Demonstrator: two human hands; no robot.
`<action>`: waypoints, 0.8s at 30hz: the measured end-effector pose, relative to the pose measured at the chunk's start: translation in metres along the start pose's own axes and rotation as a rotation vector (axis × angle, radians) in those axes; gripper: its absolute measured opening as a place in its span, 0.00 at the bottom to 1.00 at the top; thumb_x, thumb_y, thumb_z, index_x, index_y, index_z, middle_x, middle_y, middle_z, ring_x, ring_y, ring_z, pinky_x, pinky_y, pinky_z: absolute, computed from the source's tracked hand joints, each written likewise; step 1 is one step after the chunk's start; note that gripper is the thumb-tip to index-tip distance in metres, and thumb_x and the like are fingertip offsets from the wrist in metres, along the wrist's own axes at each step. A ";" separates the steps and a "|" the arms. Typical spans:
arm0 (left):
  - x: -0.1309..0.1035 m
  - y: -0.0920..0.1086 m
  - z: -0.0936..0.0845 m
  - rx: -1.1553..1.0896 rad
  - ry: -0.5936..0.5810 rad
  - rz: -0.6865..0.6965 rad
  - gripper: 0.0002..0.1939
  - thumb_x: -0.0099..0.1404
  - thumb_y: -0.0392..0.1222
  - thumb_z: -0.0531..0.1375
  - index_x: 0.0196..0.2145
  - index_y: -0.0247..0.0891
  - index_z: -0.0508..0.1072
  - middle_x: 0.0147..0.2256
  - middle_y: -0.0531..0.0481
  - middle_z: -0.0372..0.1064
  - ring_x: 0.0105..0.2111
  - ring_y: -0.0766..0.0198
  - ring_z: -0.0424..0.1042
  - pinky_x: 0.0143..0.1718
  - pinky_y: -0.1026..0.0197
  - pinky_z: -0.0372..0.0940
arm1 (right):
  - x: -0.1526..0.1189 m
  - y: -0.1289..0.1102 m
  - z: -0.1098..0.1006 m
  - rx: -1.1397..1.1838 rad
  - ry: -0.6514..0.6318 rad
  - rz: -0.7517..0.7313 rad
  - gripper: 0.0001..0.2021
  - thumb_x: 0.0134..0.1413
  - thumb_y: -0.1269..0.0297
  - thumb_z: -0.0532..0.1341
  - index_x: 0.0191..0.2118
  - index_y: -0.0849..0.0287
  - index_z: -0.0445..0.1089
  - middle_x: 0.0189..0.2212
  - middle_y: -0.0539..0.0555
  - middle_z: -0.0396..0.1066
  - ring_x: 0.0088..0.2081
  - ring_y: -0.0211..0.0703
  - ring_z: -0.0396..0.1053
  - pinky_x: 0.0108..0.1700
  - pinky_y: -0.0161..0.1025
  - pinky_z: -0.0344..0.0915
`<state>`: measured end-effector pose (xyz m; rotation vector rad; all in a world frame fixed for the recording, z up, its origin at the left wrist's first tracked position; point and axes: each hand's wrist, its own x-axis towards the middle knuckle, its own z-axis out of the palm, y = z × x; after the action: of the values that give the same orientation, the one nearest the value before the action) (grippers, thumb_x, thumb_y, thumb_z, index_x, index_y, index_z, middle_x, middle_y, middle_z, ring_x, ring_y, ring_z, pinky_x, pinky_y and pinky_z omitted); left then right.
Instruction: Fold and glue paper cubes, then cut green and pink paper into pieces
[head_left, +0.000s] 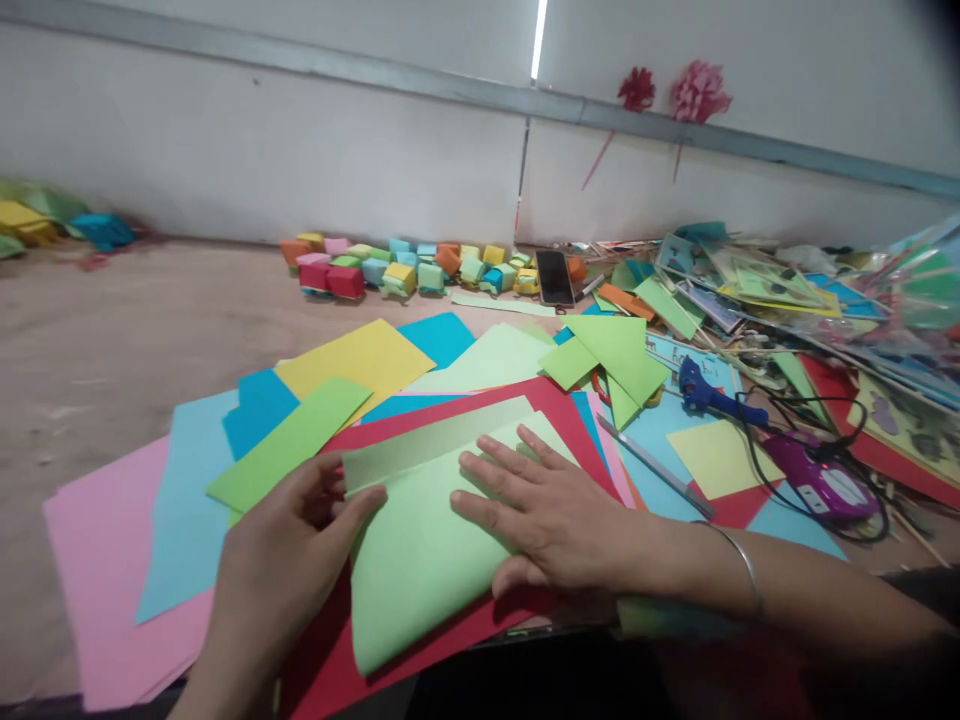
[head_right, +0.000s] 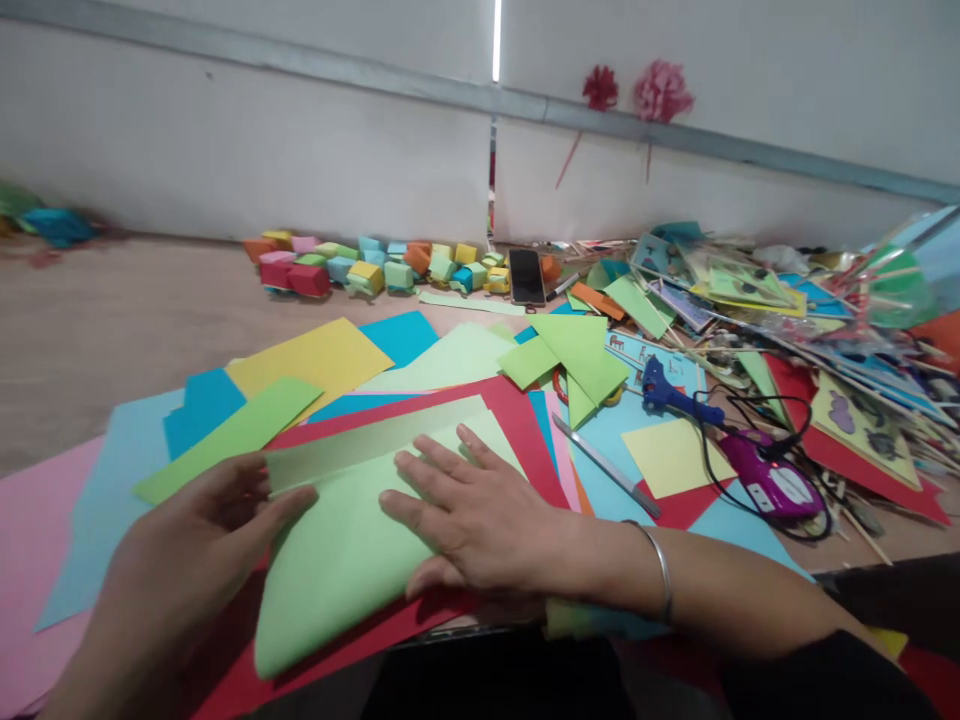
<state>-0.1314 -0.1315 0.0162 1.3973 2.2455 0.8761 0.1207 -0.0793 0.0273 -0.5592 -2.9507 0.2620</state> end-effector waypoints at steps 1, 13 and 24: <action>0.002 -0.001 0.001 0.005 0.000 -0.003 0.22 0.52 0.60 0.58 0.38 0.42 0.72 0.27 0.52 0.74 0.27 0.55 0.74 0.28 0.58 0.65 | 0.001 0.004 0.006 0.023 -0.055 0.017 0.37 0.61 0.41 0.56 0.67 0.60 0.56 0.69 0.66 0.51 0.71 0.61 0.43 0.69 0.66 0.38; 0.005 -0.004 0.003 0.038 -0.052 0.006 0.29 0.57 0.58 0.54 0.52 0.42 0.71 0.26 0.54 0.71 0.26 0.58 0.71 0.30 0.57 0.62 | -0.001 0.001 0.022 0.124 -0.204 0.122 0.39 0.62 0.39 0.53 0.70 0.60 0.51 0.71 0.67 0.43 0.72 0.65 0.36 0.68 0.69 0.36; 0.003 -0.005 0.007 0.080 0.056 0.020 0.24 0.57 0.53 0.57 0.49 0.42 0.74 0.31 0.51 0.76 0.32 0.56 0.76 0.35 0.57 0.66 | -0.001 0.003 0.024 0.118 -0.217 0.121 0.41 0.62 0.36 0.48 0.70 0.60 0.50 0.71 0.65 0.40 0.72 0.62 0.33 0.69 0.68 0.35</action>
<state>-0.1326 -0.1283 0.0079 1.4499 2.3350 0.8506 0.1194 -0.0807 0.0033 -0.7370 -3.0839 0.5381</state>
